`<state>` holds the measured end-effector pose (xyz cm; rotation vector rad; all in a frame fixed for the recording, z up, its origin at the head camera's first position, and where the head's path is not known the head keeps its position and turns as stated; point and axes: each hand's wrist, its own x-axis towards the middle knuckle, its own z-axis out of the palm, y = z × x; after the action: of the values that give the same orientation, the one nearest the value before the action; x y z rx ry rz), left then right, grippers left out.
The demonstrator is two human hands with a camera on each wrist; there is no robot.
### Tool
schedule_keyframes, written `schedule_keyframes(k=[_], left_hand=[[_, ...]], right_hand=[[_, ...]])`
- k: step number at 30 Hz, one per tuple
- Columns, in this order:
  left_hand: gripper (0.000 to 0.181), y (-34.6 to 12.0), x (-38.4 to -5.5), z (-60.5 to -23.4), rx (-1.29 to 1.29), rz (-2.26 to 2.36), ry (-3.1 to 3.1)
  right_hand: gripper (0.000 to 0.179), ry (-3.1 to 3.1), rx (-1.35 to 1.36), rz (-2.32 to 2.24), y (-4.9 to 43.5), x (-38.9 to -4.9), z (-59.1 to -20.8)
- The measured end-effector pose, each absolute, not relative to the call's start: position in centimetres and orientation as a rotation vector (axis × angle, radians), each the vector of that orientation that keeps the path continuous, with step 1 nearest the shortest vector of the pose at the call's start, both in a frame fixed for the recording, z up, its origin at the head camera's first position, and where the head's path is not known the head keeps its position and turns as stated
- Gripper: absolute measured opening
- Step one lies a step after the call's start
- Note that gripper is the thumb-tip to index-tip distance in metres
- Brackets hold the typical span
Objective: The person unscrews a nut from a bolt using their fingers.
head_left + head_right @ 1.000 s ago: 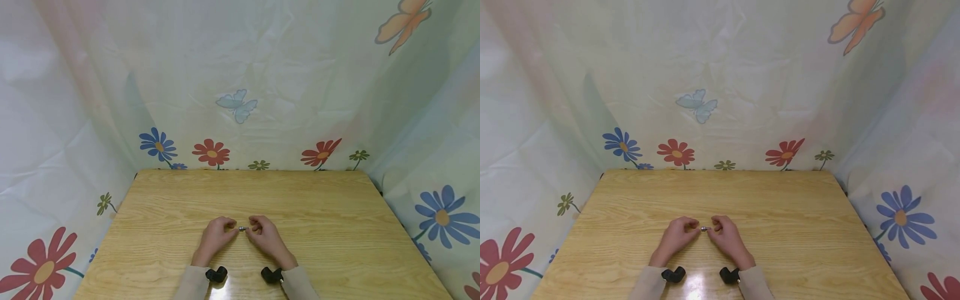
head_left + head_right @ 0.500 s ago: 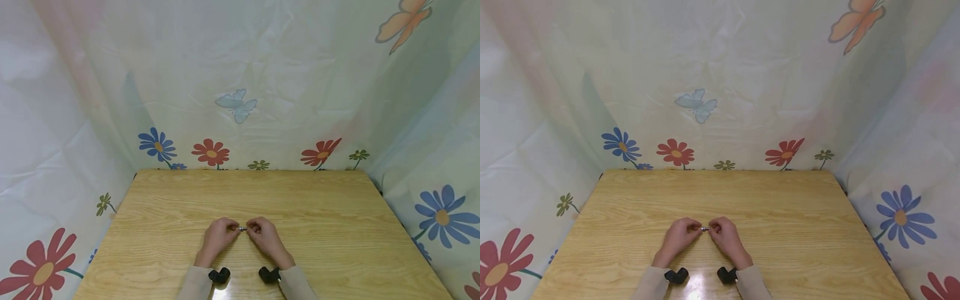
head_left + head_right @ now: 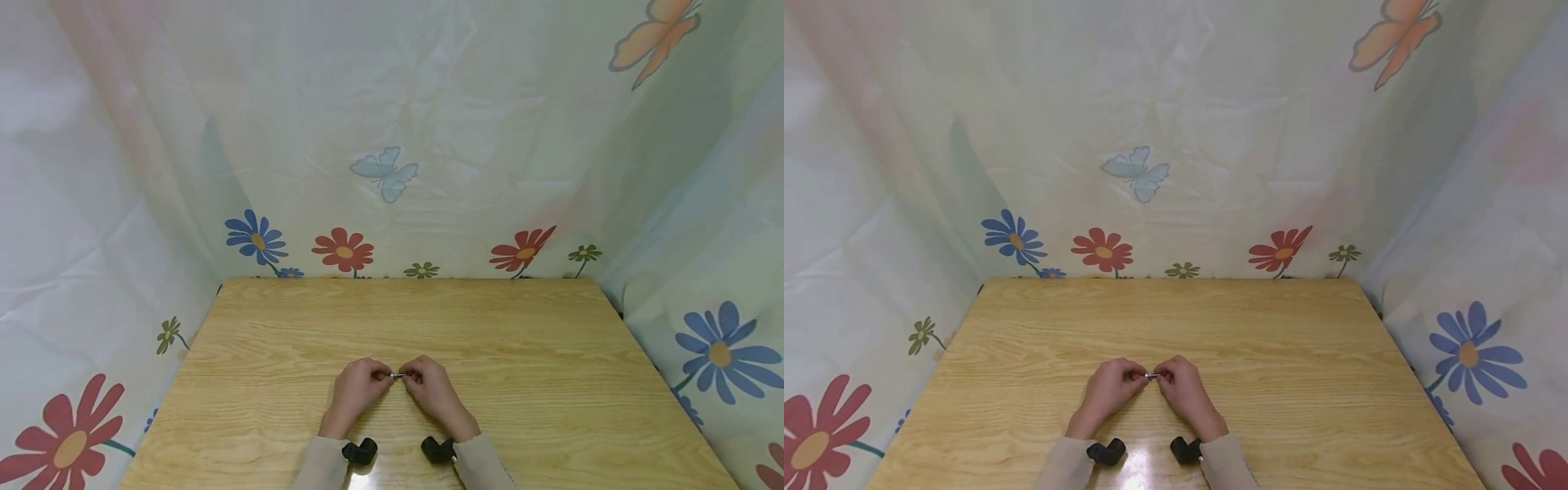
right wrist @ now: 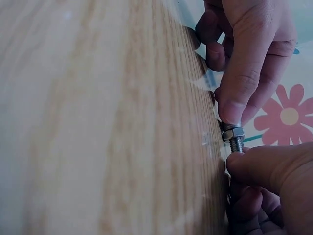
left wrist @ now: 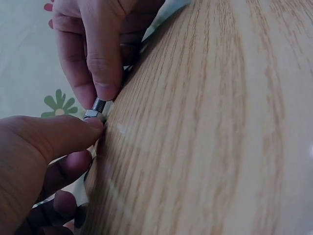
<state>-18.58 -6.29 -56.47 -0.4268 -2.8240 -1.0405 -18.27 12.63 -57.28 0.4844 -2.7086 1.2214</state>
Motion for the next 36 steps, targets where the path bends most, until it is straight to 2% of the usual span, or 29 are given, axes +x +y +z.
schedule_keyframes(k=[16,22,36], left_hand=[[0.009,-6.5,-18.0,-56.1,-0.557,-1.248,-2.716],[0.01,-6.3,-17.8,-55.2,-0.584,-1.368,-2.543],[0.01,-6.5,-16.9,-52.3,-0.55,-1.414,-2.34]], right_hand=[[0.01,-2.706,0.446,1.315,12.9,-17.3,-56.4],[0.013,-2.639,0.343,1.509,13.3,-16.6,-54.6],[0.015,-2.541,0.44,1.654,13.2,-15.9,-50.5]])
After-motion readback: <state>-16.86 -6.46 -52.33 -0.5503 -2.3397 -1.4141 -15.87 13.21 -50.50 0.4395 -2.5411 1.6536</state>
